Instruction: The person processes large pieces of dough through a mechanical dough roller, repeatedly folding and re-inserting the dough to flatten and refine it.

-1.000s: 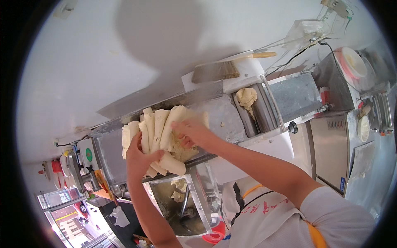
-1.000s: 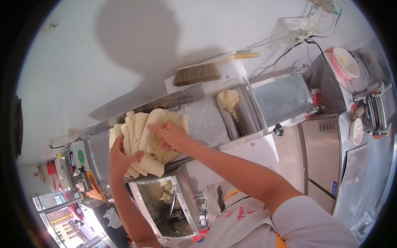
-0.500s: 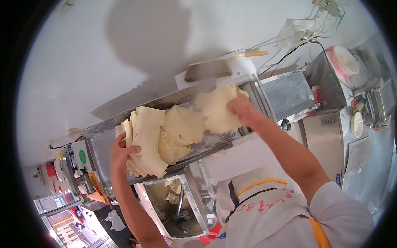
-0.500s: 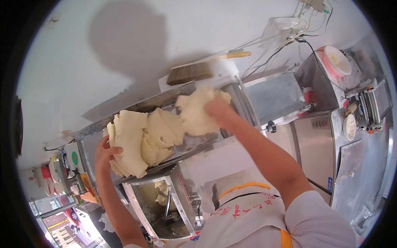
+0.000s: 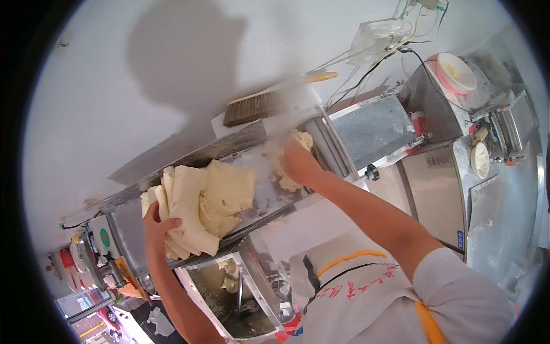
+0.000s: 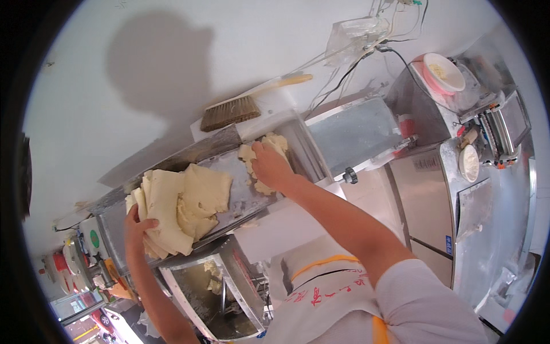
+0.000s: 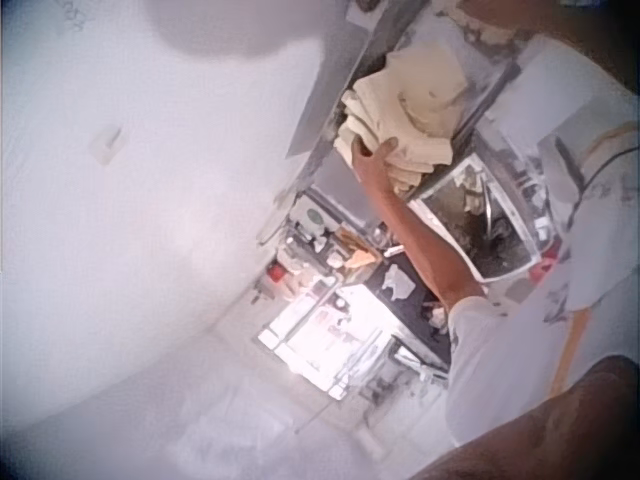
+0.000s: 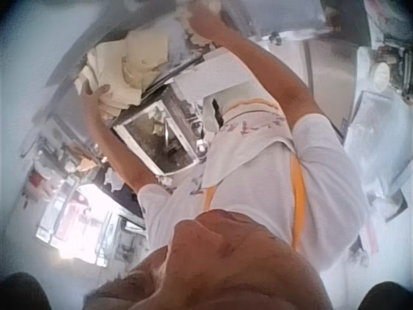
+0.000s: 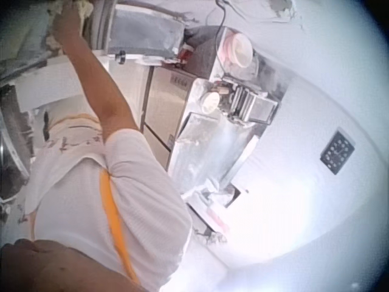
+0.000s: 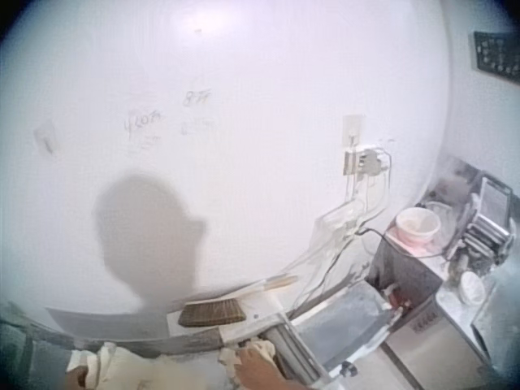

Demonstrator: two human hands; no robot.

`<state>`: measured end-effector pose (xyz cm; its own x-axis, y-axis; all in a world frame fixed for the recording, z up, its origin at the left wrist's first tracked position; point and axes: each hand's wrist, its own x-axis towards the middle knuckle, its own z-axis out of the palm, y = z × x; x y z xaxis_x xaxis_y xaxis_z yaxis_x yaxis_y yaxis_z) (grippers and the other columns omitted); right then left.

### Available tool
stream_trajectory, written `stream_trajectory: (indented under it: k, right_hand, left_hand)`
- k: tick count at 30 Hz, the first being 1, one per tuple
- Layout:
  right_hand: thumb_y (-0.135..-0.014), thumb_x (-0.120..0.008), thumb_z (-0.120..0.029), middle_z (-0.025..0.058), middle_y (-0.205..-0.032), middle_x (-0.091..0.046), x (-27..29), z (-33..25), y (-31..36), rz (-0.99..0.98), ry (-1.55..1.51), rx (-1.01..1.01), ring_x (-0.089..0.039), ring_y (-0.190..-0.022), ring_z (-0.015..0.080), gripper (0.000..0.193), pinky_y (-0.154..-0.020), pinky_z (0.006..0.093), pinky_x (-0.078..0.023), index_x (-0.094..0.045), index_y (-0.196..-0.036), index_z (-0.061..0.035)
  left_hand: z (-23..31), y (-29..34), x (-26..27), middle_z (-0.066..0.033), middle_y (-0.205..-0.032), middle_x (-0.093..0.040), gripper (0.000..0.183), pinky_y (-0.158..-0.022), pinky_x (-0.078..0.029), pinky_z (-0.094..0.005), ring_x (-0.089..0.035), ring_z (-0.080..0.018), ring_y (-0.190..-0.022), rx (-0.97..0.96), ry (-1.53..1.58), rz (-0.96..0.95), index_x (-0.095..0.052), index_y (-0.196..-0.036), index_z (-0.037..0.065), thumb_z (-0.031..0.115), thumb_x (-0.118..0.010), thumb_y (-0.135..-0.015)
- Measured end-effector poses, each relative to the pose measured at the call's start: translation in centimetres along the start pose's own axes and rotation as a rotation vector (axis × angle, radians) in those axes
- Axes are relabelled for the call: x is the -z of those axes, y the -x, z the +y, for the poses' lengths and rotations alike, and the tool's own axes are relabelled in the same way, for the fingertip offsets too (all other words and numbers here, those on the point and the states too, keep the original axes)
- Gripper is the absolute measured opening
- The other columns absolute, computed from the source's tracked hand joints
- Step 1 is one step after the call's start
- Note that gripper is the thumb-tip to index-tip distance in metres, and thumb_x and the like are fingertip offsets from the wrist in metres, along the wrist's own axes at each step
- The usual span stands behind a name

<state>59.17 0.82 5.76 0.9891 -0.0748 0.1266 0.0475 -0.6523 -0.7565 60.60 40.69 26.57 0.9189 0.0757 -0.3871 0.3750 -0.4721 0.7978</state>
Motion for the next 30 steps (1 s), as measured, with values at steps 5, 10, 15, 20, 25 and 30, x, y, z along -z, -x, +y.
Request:
stream_trajectory:
  k: [5,10,15,20,25,30]
  right_hand:
    - [-0.096,-0.048,-0.006,0.0268,-0.115,-0.068,-1.9,1.6,1.6,-0.174,0.014,-0.301,-0.064,-0.111,0.0458,0.023,-0.094,0.0512,-0.052,-0.055,-0.117,0.0001]
    - [-0.094,-0.056,-0.011,0.0274,-0.103,-0.069,-1.1,2.1,0.9,-0.405,0.385,-0.087,-0.067,-0.102,0.0458,0.018,-0.089,0.0516,-0.053,-0.060,-0.105,0.0013]
    - [-0.091,-0.072,-0.043,0.0202,-0.089,-0.074,-2.1,-4.7,0.9,-0.388,-0.433,-0.589,-0.073,-0.082,0.0317,0.048,-0.071,0.0428,-0.057,-0.068,-0.093,0.0049]
    - [-0.073,-0.087,-0.051,0.0249,-0.089,-0.074,-7.8,-11.8,2.3,-0.185,-0.342,-0.629,-0.074,-0.094,0.0395,0.065,-0.083,0.0446,-0.059,-0.065,-0.093,0.0075]
    - [-0.069,-0.085,-0.033,0.0243,-0.089,-0.073,-6.7,-13.5,1.0,-0.077,-0.344,-0.407,-0.073,-0.092,0.0401,0.047,-0.083,0.0434,-0.058,-0.066,-0.091,0.0045]
    - [-0.070,-0.081,-0.029,0.0180,-0.083,-0.069,-0.8,-10.9,0.0,-0.128,-0.291,-0.211,-0.070,-0.078,0.0294,0.039,-0.074,0.0404,-0.055,-0.067,-0.091,0.0016]
  left_hand:
    - [0.4,1.2,-0.6,-0.0137,-0.119,-0.070,0.083,-0.096,-0.053,-0.0343,-0.069,-0.0249,-0.104,-0.009,-0.007,0.014,-0.055,-0.140,-0.005,0.011,-0.072,-0.061]
    - [0.0,0.8,0.3,-0.0133,-0.121,-0.069,0.082,-0.099,-0.052,-0.0349,-0.068,-0.0247,-0.107,-0.014,0.026,-0.035,-0.057,-0.139,-0.005,0.008,-0.076,-0.060]
    - [-0.4,0.3,0.9,-0.0134,-0.119,-0.070,0.077,-0.101,-0.052,-0.0350,-0.068,-0.0241,-0.107,0.022,0.077,-0.032,-0.059,-0.133,-0.006,0.004,-0.078,-0.059]
    - [-0.7,-0.7,1.4,-0.0149,-0.114,-0.071,0.076,-0.095,-0.055,-0.0353,-0.070,-0.0257,-0.101,0.018,0.140,-0.072,-0.061,-0.131,-0.007,0.003,-0.073,-0.057]
    - [-1.8,-1.0,3.5,-0.0156,-0.111,-0.072,0.071,-0.093,-0.056,-0.0367,-0.071,-0.0273,-0.098,0.012,0.254,-0.016,-0.062,-0.128,-0.007,0.004,-0.069,-0.058]
    - [-3.0,-1.0,4.4,-0.0146,-0.110,-0.071,0.068,-0.092,-0.056,-0.0369,-0.071,-0.0277,-0.096,0.013,0.365,0.047,-0.062,-0.127,-0.007,0.002,-0.069,-0.060]
